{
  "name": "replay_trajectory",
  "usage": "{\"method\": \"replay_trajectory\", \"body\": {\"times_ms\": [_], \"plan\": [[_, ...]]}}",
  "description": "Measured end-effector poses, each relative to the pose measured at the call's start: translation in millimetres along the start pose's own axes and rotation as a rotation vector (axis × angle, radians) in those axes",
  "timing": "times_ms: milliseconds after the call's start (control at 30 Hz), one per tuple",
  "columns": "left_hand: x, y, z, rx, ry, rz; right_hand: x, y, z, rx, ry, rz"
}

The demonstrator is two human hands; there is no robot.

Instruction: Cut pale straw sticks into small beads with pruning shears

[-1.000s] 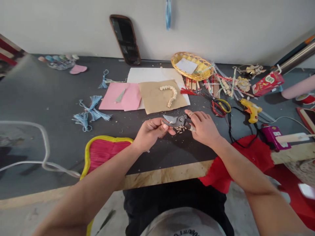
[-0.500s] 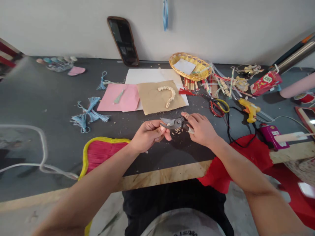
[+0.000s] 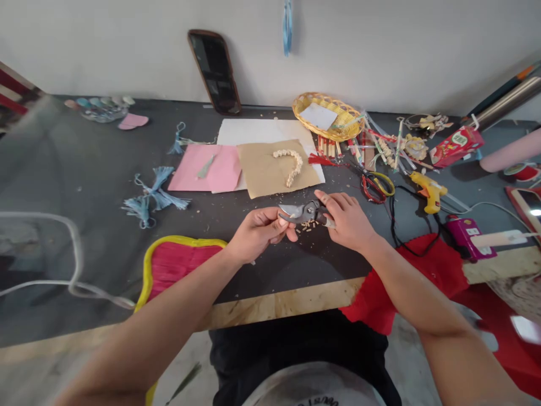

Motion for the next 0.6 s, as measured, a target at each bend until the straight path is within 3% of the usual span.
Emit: {"method": "replay_trajectory", "body": {"times_ms": [367, 600], "plan": [[-5.4, 1.6, 3.3, 0.104, -0.173, 0.082, 0.4, -0.9, 0.6, 0.012, -0.052, -0.054], [-8.7, 0.7, 2.8, 0.042, -0.17, 0.107, 6.5, 0.1, 2.7, -0.003, 0.018, -0.029]]}}
Point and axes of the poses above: each hand's wrist, its own z-axis away from the middle knuckle, its own y-axis out of the palm, x = y × z, the point moved 1 cm from there along -z, towards the middle knuckle, and after that the axes turned 1 degree about x, right-handed, at the moved point
